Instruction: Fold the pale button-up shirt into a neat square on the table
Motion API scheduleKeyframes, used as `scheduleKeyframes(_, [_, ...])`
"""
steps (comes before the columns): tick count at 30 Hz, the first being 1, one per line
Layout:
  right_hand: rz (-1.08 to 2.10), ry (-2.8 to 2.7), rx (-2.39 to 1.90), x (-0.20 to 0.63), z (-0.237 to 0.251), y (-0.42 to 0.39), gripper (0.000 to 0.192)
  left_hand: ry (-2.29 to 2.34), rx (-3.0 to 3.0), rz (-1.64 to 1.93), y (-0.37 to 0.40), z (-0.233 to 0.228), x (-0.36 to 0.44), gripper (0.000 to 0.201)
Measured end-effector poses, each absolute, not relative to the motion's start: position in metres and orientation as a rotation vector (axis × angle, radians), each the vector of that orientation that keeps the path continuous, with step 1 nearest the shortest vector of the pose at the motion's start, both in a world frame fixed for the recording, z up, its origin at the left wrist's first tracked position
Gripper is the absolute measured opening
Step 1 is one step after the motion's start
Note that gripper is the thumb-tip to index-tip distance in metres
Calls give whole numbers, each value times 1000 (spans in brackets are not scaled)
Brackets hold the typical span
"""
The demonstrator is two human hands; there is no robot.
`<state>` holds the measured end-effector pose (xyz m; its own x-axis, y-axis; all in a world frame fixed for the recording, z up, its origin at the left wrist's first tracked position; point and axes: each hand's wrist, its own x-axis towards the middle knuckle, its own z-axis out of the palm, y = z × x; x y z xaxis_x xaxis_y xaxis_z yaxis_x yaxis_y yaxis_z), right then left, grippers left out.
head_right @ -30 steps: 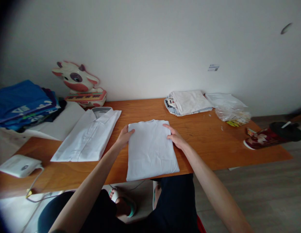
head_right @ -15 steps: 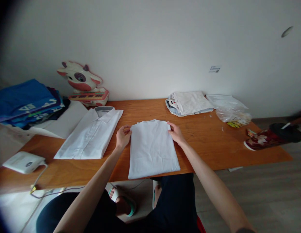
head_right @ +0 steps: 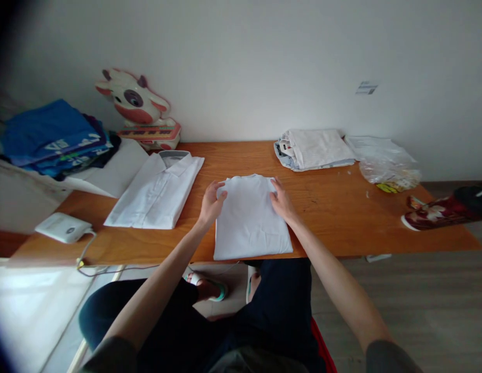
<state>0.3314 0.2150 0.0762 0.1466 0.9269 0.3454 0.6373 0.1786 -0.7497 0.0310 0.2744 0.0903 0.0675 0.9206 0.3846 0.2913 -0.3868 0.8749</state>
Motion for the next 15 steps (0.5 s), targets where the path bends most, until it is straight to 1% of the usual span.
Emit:
scheduleKeyframes(3, [375,-1638,-1536,325,74,212,60,1232,1857,1248,265,87,38,46])
scheduleKeyframes(5, [356,-1570,-1517,329,71,213,59,1221,1854,1254,262,82,39,53])
scheduleKeyframes(7, [398,-1424,-1494,336,69,216,58,1200,1805,1284,263,76,36,61])
scheduleKeyframes(9, [517,-1259,-1455,345,68,221,59,1154,1651,1344,269,71,33,68])
scheduleKeyframes(12, [735,-1110,-1381,352,67,227,64,1063,1393,1426,279,65,29,69])
scheduleKeyframes(15, [826,-1158,-1328,352,64,232,67,980,1291,1477,285,64,28,65])
